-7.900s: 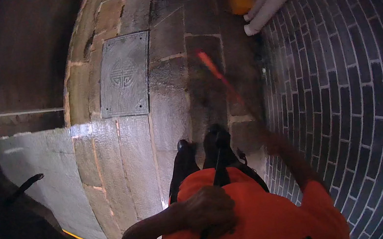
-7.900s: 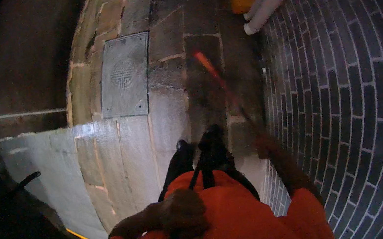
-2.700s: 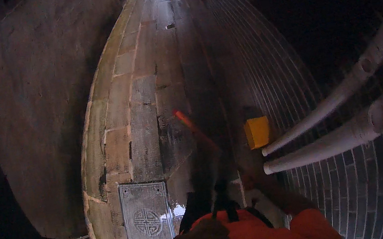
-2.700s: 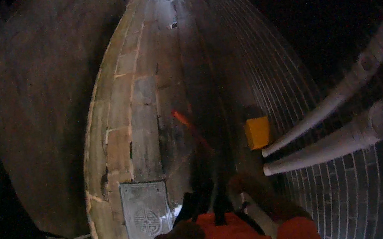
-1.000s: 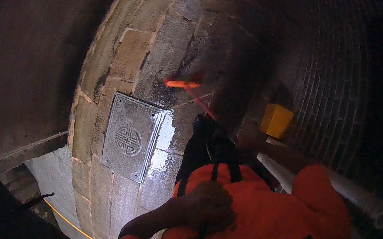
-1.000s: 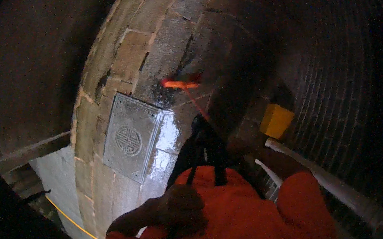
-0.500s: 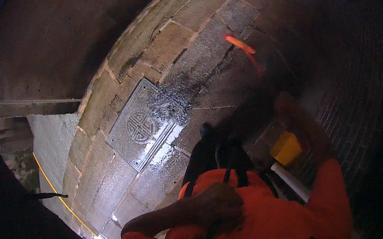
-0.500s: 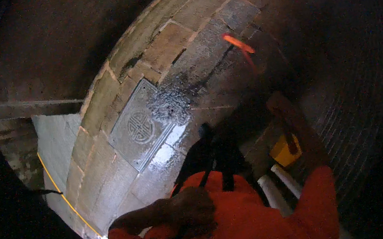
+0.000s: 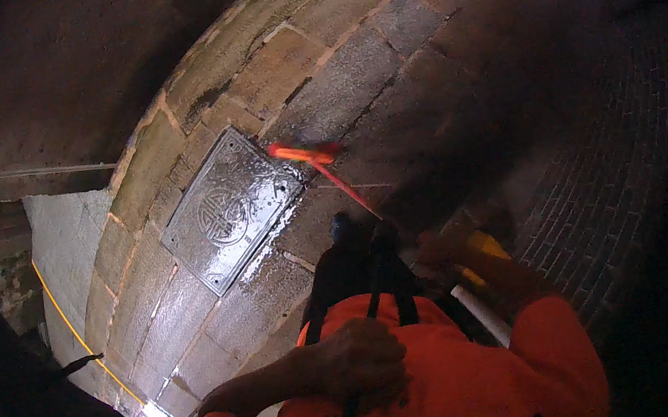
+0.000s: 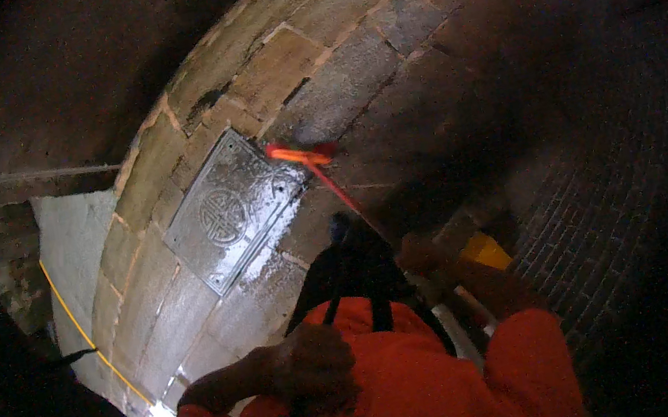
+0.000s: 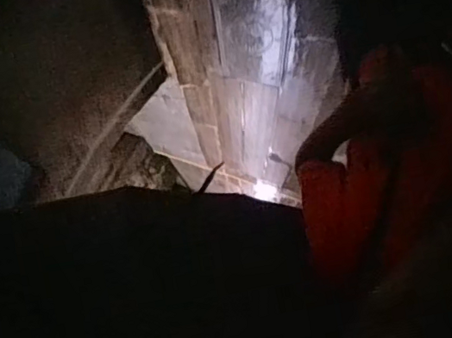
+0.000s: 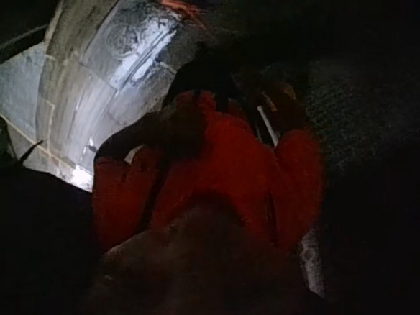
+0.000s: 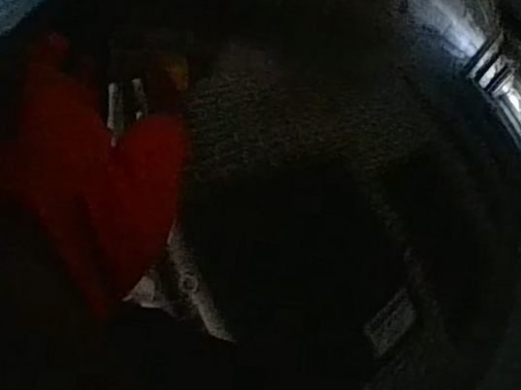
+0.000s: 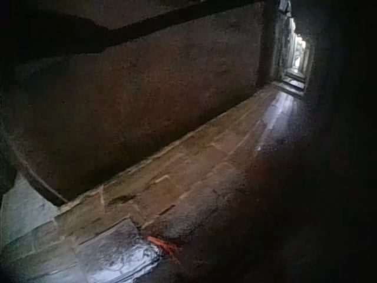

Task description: The person sweeps a wet stone-paved outdoor alleyway using a long-handled broom. They move the broom back and forth to push water and debris across the surface, working their way along the narrow passage between brick walls.

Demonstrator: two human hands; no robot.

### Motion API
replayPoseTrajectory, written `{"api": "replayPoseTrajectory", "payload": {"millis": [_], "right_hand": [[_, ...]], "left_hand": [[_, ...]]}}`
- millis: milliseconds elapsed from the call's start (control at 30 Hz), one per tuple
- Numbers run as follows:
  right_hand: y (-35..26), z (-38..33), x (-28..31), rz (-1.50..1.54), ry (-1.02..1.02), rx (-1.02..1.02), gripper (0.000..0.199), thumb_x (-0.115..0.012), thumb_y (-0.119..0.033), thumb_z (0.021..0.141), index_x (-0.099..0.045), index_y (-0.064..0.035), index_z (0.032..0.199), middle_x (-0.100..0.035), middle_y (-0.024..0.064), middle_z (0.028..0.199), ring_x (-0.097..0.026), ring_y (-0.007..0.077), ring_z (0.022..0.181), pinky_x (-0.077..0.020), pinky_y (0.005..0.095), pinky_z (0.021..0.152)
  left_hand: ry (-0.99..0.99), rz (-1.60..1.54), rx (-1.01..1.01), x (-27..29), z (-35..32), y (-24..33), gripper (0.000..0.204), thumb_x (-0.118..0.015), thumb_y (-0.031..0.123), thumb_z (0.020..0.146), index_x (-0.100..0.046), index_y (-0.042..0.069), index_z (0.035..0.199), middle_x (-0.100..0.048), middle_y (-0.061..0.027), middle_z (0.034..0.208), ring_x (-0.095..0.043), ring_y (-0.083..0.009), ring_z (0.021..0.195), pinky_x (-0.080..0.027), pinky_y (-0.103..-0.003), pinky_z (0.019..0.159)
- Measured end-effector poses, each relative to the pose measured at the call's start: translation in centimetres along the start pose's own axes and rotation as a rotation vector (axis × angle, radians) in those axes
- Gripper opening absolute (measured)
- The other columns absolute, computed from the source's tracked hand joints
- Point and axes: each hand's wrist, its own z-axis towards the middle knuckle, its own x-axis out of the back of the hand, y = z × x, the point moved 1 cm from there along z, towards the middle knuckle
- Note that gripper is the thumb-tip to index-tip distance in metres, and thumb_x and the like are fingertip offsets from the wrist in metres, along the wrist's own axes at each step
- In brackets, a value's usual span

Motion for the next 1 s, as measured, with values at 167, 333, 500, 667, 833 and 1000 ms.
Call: {"api": "replayPoseTrajectory", "payload": {"millis": [167, 333, 500, 667, 833, 1000], "right_hand": [[-0.8, -4.8, 5.7, 0.089, 0.16, 0.004, 0.018, -0.053, -0.028, 0.083, -0.056, -0.0102, 0.085, -0.053, 0.0035, 0.071, -0.052, 0.018, 0.062, -0.0448, 0.0325, 0.057], [-3.5, -2.7, 13.6, -0.105, 0.373, -0.045, 0.018, -0.054, -0.028, 0.083, -0.056, -0.0101, 0.085, -0.053, 0.0035, 0.071, -0.052, 0.0181, 0.062, -0.0448, 0.0327, 0.057], [-4.8, 0.5, 18.2, -0.261, 0.526, -0.159, 0.018, -0.054, -0.028, 0.083, -0.056, -0.01, 0.086, -0.053, 0.0036, 0.071, -0.053, 0.0182, 0.062, -0.0449, 0.0328, 0.057], [-2.2, 3.1, 11.0, -0.274, 0.305, -0.123, 0.018, -0.054, -0.028, 0.083, -0.056, -0.01, 0.086, -0.053, 0.0037, 0.07, -0.053, 0.0183, 0.062, -0.0449, 0.0329, 0.056], [-0.6, 1.5, -1.3, -0.049, -0.005, -0.049, 0.018, -0.054, -0.027, 0.083, -0.056, -0.0099, 0.087, -0.054, 0.0038, 0.07, -0.053, 0.0184, 0.062, -0.045, 0.033, 0.056], [0.2, -1.8, -2.6, 0.21, -0.088, -0.016, 0.018, -0.054, -0.027, 0.083, -0.056, -0.0098, 0.087, -0.054, 0.0039, 0.07, -0.053, 0.0184, 0.062, -0.045, 0.0331, 0.056]], "left_hand": [[-0.051, -0.015, -0.043, 0.9, 1.6, -0.4, 0.02, -0.063, 0.019, 0.065, -0.046, 0.009, 0.062, -0.036, -0.0022, 0.056, -0.044, -0.0191, 0.049, -0.031, -0.035, 0.043], [0.019, 0.004, -0.001, 0.4, 0.1, -0.5, 0.02, -0.063, 0.017, 0.067, -0.045, 0.009, 0.062, -0.038, -0.0021, 0.057, -0.045, -0.0193, 0.049, -0.033, -0.034, 0.043], [0.061, -0.043, 0.029, 0.5, -1.0, -0.2, 0.017, -0.062, 0.018, 0.067, -0.047, 0.009, 0.063, -0.039, -0.0013, 0.057, -0.046, -0.019, 0.049, -0.032, -0.035, 0.043], [0.097, -0.023, 0.029, 0.3, -2.6, -0.4, 0.019, -0.062, 0.023, 0.066, -0.049, 0.01, 0.066, -0.038, -0.001, 0.058, -0.046, -0.0188, 0.049, -0.032, -0.035, 0.043], [0.047, -0.025, -0.007, 0.7, -2.0, -0.1, 0.019, -0.061, 0.027, 0.065, -0.05, 0.011, 0.067, -0.038, -0.0009, 0.058, -0.046, -0.0184, 0.05, -0.032, -0.035, 0.044], [0.007, 0.038, -0.037, 0.6, -1.3, 0.4, 0.019, -0.061, 0.025, 0.065, -0.05, 0.01, 0.066, -0.039, -0.0013, 0.058, -0.046, -0.0187, 0.05, -0.031, -0.034, 0.044]]}}
